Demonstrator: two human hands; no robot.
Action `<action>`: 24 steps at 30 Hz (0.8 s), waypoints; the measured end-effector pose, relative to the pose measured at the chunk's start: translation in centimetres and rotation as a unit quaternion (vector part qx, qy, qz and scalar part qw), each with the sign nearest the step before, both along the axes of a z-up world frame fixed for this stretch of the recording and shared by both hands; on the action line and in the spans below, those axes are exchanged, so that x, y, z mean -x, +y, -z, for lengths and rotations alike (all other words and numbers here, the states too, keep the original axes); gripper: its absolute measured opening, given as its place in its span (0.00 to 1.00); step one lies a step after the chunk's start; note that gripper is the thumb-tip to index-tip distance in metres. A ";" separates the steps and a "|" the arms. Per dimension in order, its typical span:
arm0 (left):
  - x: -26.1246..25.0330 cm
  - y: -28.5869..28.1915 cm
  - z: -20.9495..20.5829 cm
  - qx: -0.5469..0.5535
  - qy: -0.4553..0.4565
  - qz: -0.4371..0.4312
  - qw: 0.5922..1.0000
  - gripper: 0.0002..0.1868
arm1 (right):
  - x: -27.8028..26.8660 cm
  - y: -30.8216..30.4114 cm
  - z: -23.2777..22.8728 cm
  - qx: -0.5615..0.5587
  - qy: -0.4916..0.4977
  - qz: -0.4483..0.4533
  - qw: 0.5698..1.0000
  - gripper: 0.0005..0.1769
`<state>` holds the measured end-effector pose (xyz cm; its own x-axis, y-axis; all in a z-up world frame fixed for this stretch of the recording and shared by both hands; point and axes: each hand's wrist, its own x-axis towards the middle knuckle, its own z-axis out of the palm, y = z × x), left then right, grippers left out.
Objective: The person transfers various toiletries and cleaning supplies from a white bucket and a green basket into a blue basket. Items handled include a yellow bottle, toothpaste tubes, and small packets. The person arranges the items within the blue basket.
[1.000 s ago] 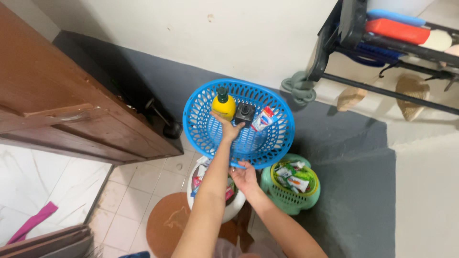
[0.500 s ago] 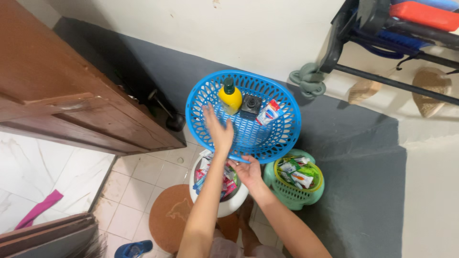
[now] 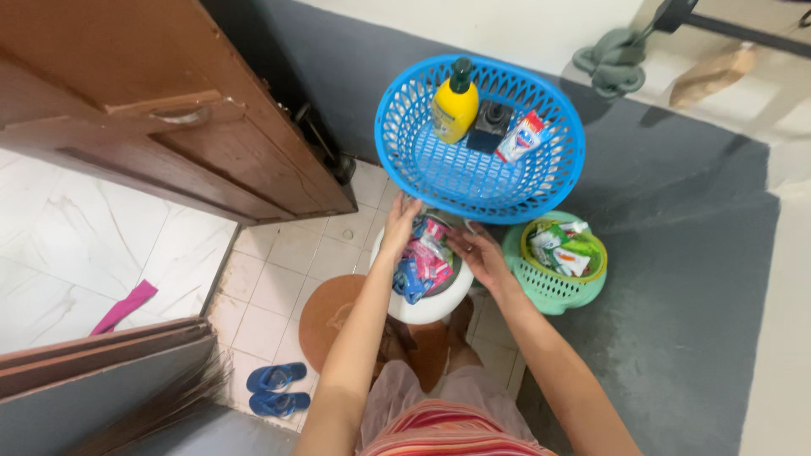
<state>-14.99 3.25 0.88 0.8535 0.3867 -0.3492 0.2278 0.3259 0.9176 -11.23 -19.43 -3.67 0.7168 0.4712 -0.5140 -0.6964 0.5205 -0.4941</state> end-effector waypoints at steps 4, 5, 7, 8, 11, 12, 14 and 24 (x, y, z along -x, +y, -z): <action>0.4 1.1 1.6 -0.019 -0.051 0.026 0.998 0.41 | -0.1 -2.0 6.5 0.138 -0.073 0.064 0.986 0.07; 0.4 1.4 2.9 -0.023 -0.067 0.027 0.997 0.41 | -0.5 -2.2 8.4 0.216 -0.113 0.042 0.969 0.11; 1.5 2.2 6.5 -0.057 -0.064 0.017 0.996 0.38 | -0.1 -2.4 12.0 0.369 -0.186 -0.008 0.911 0.27; 1.8 2.6 8.8 -0.074 -0.066 0.011 0.995 0.36 | 0.1 -2.2 13.5 0.447 -0.268 -0.050 0.852 0.22; 4.7 3.6 16.6 -0.071 -0.007 0.019 0.997 0.35 | 0.5 0.1 17.1 0.550 -0.459 -0.147 0.683 0.22; 6.0 3.7 19.2 -0.117 -0.030 0.022 0.992 0.34 | 0.6 1.1 18.2 0.521 -0.496 -0.165 0.675 0.26; 8.7 3.3 23.3 -0.223 0.049 0.044 0.973 0.30 | 0.9 3.2 20.1 0.526 -0.516 -0.211 0.642 0.35; 15.2 -5.4 29.1 -0.374 0.297 0.078 0.875 0.35 | 0.1 5.9 24.4 0.641 -0.506 -0.362 0.450 0.52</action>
